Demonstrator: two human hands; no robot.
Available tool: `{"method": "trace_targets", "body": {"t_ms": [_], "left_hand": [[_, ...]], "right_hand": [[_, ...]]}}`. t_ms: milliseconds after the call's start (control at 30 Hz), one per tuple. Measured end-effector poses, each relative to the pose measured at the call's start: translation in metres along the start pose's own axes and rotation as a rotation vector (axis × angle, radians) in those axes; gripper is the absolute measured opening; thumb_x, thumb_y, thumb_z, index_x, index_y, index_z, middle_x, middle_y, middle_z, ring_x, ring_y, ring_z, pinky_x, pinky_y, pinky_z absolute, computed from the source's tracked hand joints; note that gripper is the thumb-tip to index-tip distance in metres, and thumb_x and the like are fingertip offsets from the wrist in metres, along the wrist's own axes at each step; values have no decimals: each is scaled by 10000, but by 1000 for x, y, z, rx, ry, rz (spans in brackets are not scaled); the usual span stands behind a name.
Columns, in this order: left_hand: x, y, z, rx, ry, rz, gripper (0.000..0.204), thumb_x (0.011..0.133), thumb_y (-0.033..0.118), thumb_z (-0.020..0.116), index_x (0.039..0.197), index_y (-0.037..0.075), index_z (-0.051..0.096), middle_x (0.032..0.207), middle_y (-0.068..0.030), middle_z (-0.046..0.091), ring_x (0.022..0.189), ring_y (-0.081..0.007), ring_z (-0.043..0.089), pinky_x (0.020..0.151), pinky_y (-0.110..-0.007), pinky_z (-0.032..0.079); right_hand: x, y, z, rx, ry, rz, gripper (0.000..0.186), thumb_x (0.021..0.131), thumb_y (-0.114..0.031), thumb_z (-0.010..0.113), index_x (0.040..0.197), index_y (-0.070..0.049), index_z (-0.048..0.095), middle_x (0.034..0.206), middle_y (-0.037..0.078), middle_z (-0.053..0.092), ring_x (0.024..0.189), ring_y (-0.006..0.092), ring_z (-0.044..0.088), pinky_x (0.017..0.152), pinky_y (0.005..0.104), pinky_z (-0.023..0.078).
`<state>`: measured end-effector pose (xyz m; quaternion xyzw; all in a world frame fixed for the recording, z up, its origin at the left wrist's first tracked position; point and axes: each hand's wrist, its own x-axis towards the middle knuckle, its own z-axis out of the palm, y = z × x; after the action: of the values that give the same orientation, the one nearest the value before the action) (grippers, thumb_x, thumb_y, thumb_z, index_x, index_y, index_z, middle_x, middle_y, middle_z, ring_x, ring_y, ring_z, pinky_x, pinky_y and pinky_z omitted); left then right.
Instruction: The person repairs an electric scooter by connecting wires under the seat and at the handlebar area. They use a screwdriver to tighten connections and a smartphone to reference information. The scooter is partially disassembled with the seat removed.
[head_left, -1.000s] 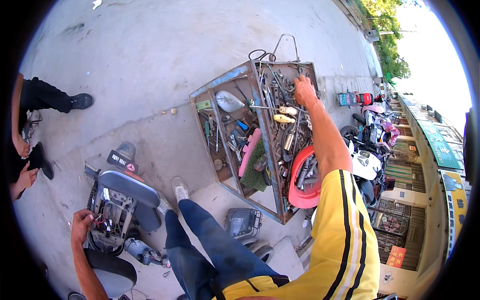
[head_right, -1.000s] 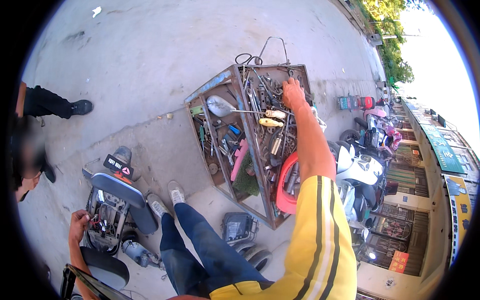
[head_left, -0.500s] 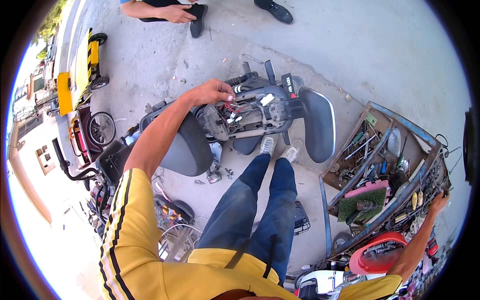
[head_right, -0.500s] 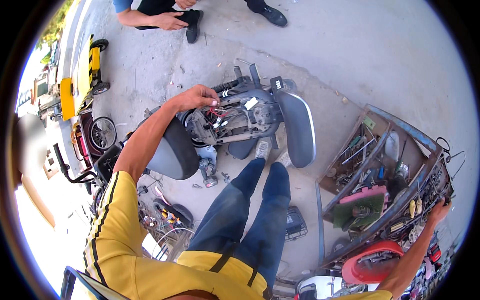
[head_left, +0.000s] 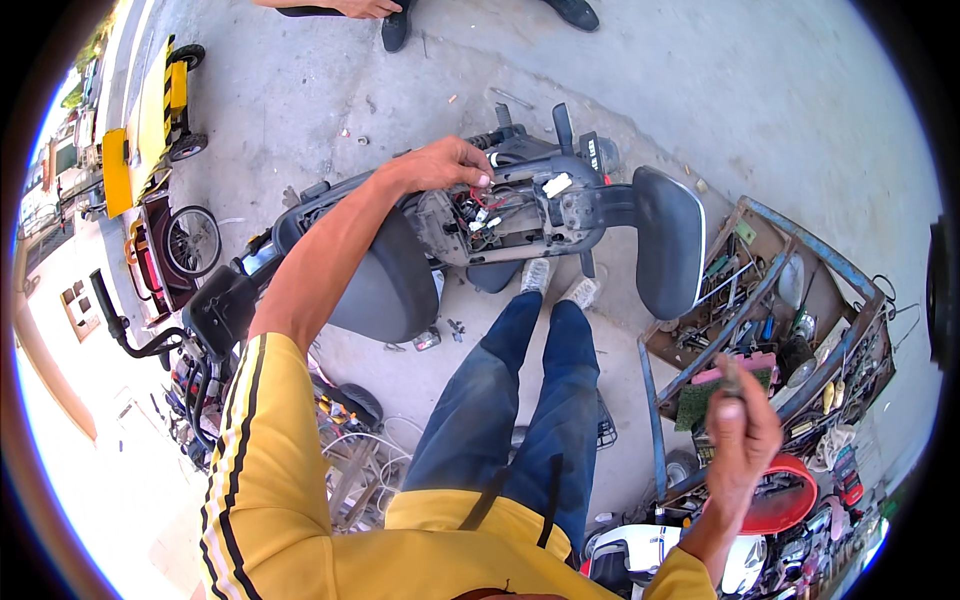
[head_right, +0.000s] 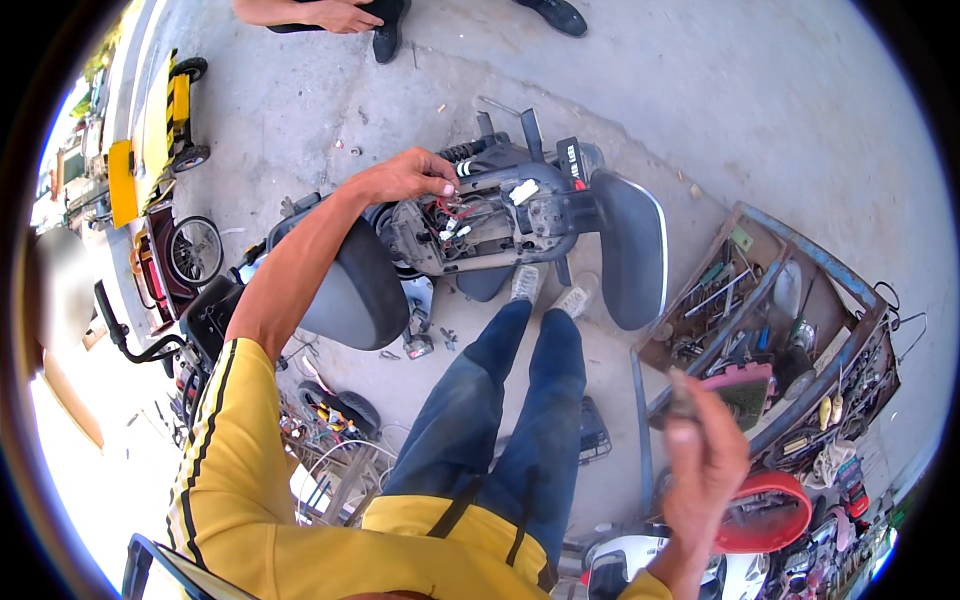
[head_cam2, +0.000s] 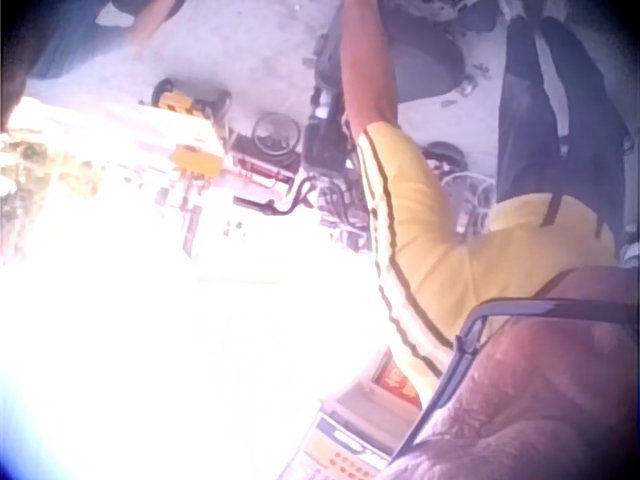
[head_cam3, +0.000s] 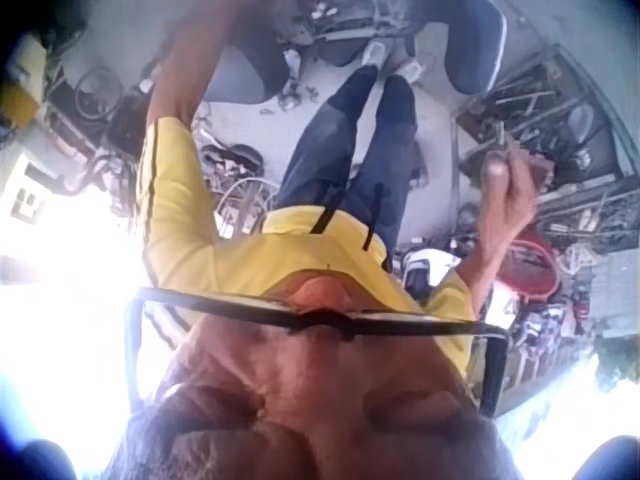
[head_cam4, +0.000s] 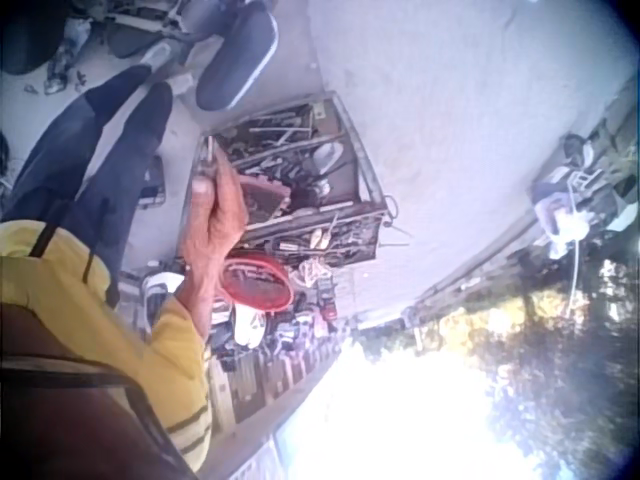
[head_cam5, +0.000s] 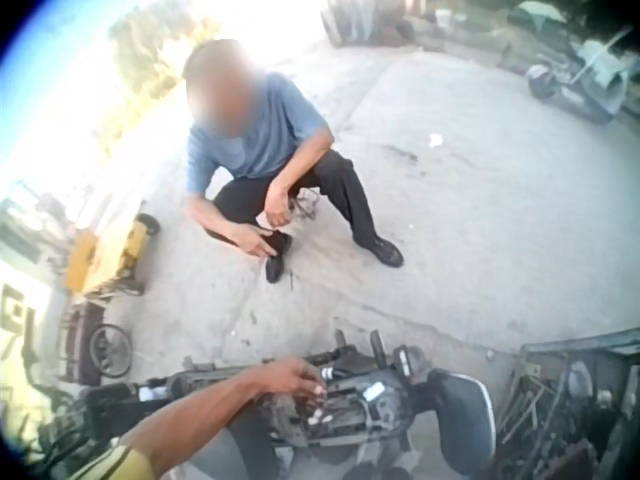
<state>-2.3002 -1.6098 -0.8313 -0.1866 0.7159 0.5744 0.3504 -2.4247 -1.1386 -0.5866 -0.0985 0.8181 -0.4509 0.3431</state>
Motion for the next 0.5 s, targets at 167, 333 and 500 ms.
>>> {"method": "trace_targets", "body": {"t_ms": [167,333,500], "left_hand": [[0,3,-3,5,-54,-1,214,996,214,706,1085,23,744,930,23,700,865,-89,573,740,-282,446],[2,11,-1,-22,-64,-19,194,1004,194,687,1080,24,742,908,12,693,835,-94,573,717,-281,444],[1,9,1,-19,-53,13,179,1009,181,674,1057,21,741,866,8,683,788,-94,557,686,-291,436]], "right_hand": [[74,16,186,-208,-135,-289,259,1004,-180,676,1224,-43,682,895,133,690,765,330,697,661,419,527],[139,73,270,-406,-109,-298,265,1031,-262,630,1198,-66,690,995,156,728,841,400,709,715,503,545],[148,72,278,-441,-50,-380,261,1038,-264,614,1177,-54,680,948,135,709,779,372,726,692,493,568]]}}
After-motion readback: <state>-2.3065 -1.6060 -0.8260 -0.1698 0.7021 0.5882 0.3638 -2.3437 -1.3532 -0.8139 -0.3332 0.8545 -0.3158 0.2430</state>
